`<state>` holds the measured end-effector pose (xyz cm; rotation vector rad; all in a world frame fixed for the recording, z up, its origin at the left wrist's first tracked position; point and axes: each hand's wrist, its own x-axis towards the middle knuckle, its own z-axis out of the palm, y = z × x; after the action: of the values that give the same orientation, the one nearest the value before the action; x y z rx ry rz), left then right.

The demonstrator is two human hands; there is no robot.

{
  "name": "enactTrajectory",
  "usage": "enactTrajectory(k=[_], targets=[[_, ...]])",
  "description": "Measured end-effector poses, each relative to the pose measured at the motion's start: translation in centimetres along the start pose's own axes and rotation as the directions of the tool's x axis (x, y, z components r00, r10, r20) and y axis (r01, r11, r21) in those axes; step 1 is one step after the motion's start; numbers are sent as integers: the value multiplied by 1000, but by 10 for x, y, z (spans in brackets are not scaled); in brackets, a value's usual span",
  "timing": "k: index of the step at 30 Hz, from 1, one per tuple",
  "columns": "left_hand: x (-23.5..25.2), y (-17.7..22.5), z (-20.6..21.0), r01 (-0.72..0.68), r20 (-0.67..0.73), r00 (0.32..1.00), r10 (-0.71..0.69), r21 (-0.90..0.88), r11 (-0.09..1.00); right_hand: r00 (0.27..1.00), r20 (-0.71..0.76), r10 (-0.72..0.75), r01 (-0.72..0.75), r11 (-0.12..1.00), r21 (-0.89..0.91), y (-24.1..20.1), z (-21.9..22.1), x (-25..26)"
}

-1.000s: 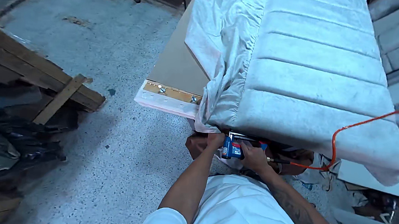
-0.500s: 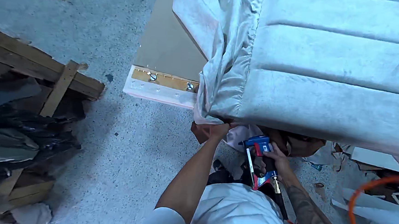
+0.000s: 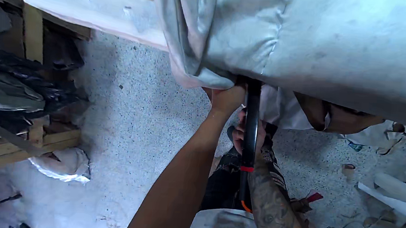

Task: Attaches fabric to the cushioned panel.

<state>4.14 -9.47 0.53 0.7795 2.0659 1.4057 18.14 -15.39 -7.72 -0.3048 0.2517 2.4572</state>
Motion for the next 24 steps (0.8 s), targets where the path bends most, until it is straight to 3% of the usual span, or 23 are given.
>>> enactTrajectory(k=[3, 7, 13, 16, 19, 21, 23, 24], targets=[[-3, 3, 2, -92, 9, 996, 92, 230, 969, 998, 55, -8, 6, 999, 48, -3, -6, 3], [-2, 5, 8, -18, -60, 998, 13, -80, 997, 993, 116, -3, -9, 995, 102, -5, -6, 8], [-2, 9, 8, -28, -67, 997, 23, -66, 997, 992, 130, -2, -19, 987, 161, -2, 6, 9], [0, 12, 8, -1, -39, 999, -6, -177, 984, 991, 135, 2, -19, 993, 120, -6, 7, 7], [-1, 15, 5, 57, -23, 998, -60, -83, 995, 995, 103, 4, -6, 1000, 23, -9, 4, 4], [-9, 20, 2, 156, -15, 988, -156, -29, 987, 999, -6, 40, -40, 997, -67, -21, 22, -9], [-22, 21, -10, 269, 7, 963, -269, 27, 963, 970, -218, 107, -171, 939, -297, -49, 58, -35], [-34, 15, -23, 326, 43, 944, -328, 45, 944, 947, -281, 157, -276, 844, -459, -67, 72, -52]])
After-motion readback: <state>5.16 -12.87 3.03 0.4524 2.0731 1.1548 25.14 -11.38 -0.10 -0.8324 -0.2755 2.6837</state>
